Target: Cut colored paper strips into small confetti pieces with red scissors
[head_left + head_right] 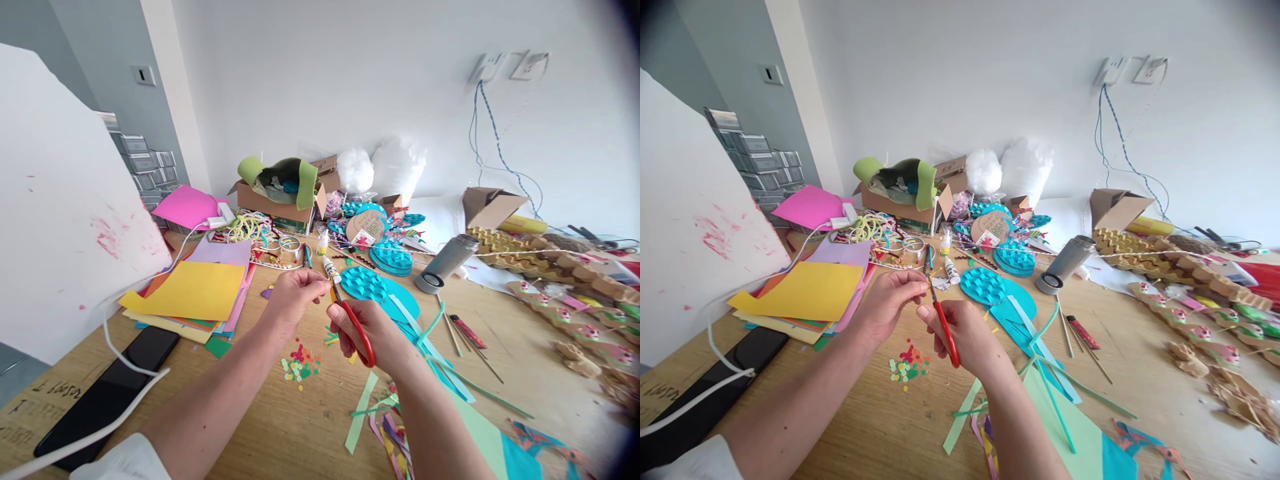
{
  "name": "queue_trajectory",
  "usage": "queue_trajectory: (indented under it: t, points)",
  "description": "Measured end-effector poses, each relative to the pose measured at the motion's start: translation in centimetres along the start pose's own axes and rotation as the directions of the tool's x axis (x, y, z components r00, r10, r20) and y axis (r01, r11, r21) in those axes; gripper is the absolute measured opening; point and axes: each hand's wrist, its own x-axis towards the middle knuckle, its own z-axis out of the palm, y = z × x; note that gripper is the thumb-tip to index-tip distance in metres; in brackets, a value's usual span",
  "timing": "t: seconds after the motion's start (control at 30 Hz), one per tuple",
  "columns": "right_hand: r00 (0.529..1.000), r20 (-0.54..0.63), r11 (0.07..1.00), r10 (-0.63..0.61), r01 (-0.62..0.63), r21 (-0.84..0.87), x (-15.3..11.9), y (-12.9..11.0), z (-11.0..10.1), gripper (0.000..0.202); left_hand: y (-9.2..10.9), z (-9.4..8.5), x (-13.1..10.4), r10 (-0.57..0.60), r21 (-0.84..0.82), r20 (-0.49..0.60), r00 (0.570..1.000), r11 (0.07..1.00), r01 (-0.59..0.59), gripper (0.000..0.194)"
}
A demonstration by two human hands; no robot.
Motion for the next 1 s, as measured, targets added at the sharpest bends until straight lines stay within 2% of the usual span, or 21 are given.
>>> queue_trajectory:
  t: [0.4,1.0]
  points:
    - [1.000,0.031,1.000,-0.004,0.005,-0.031,0.00,-0.06,0.00,0.047,0.32,-0.51,0.34,0.031,0.048,0.031,0.999,0.998,-0.033,0.012]
    - [1.000,0.024,1.000,-0.017,0.017,-0.007,0.09,0.04,0.00,0.046,0.33,-0.38,0.18,-0.018,0.037,0.053,0.998,0.999,0.016,0.011]
